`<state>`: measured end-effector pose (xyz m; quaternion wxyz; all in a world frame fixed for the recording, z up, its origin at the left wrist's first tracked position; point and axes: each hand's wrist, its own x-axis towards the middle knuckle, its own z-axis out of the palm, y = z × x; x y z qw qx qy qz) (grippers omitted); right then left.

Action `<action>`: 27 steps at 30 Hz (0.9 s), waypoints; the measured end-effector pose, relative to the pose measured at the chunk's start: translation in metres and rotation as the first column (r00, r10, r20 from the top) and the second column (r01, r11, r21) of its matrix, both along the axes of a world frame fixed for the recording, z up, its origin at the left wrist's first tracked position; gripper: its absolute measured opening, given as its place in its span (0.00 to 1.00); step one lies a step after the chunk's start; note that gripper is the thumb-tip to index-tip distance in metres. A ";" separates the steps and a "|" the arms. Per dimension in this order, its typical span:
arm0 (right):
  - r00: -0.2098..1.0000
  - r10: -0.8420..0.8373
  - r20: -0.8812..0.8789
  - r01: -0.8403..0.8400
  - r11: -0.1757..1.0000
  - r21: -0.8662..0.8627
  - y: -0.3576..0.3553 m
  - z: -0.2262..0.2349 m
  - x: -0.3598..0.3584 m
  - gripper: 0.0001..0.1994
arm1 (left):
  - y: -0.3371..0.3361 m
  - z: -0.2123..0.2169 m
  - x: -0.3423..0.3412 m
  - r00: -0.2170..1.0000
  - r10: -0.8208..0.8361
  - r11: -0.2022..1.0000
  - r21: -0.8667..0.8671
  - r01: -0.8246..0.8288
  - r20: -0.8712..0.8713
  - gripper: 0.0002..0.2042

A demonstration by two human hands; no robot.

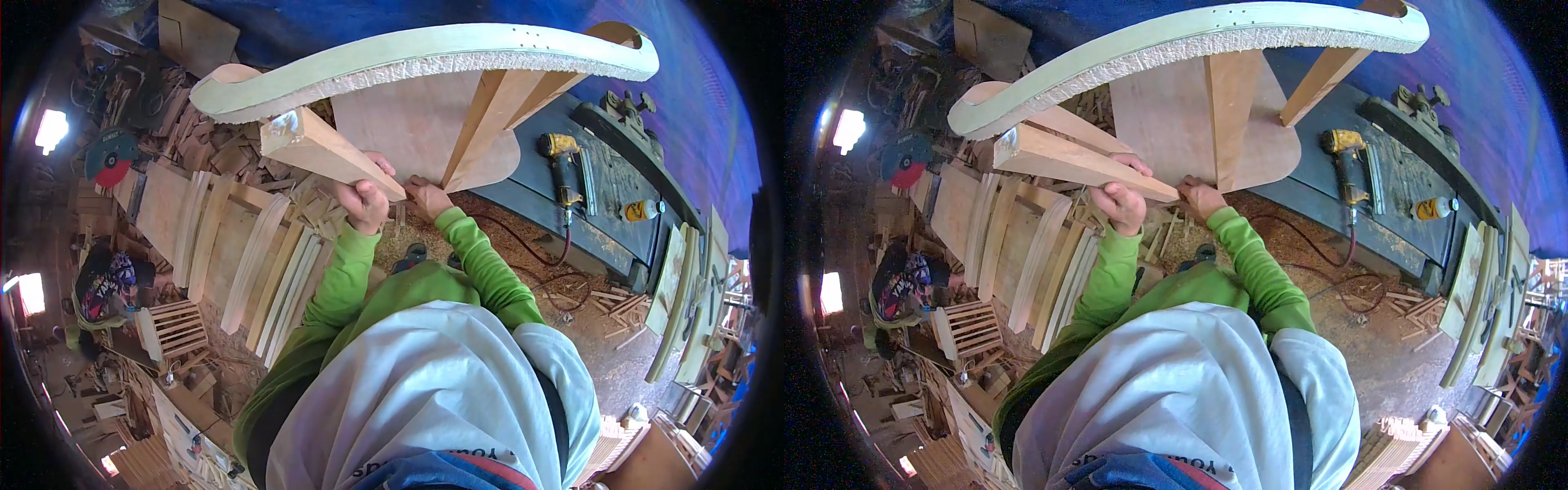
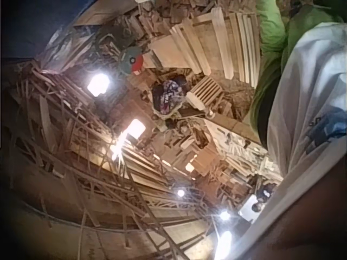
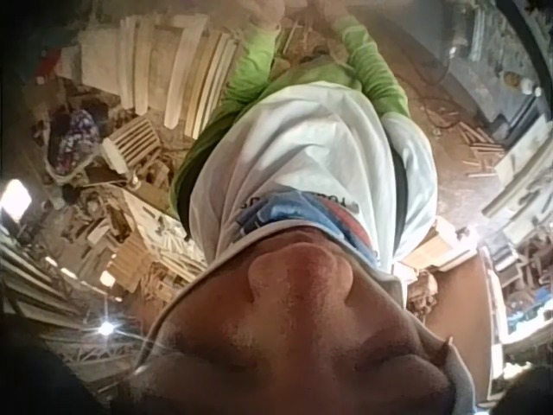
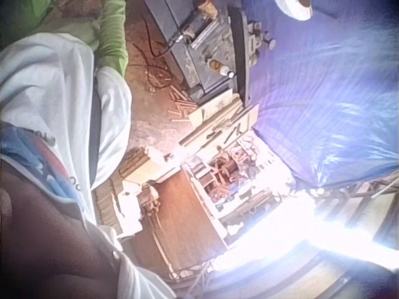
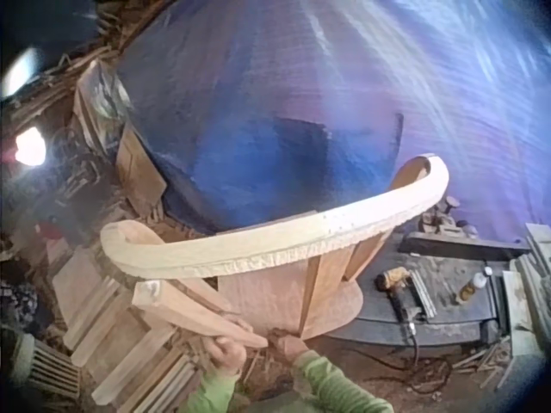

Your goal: Assembling a wooden chair frame using a pneumatic nail gun and wood glue.

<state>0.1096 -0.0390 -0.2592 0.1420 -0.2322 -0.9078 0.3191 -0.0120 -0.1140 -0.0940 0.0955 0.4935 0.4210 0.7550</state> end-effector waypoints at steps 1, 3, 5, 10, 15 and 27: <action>1.000 -0.011 0.004 0.011 1.000 -0.012 0.000 -0.001 0.001 0.15 | -0.001 0.009 0.001 1.000 -0.003 1.000 0.011 0.003 -0.014 0.31; 1.000 -0.017 -0.001 0.017 1.000 -0.003 0.001 -0.003 0.000 0.15 | -0.003 0.023 -0.004 0.998 -0.030 0.999 0.024 0.031 -0.052 0.30; 1.000 -0.011 -0.009 0.011 1.000 0.008 0.000 -0.003 -0.003 0.15 | -0.006 0.042 -0.006 0.994 -0.044 0.998 0.038 0.048 -0.095 0.30; 0.996 0.018 0.085 -0.020 0.999 0.026 0.000 -0.010 -0.006 0.16 | -0.003 0.095 0.001 0.997 -0.009 0.989 0.149 0.019 -0.072 0.33; 0.991 0.021 0.130 -0.033 0.995 0.095 0.005 -0.034 -0.005 0.21 | 0.001 0.126 0.001 0.966 -0.257 0.948 0.197 0.249 0.014 0.35; 0.990 -0.004 0.139 -0.004 0.998 0.059 0.006 -0.022 -0.005 0.20 | -0.005 0.150 -0.009 0.909 -0.409 0.906 0.153 0.394 0.077 0.25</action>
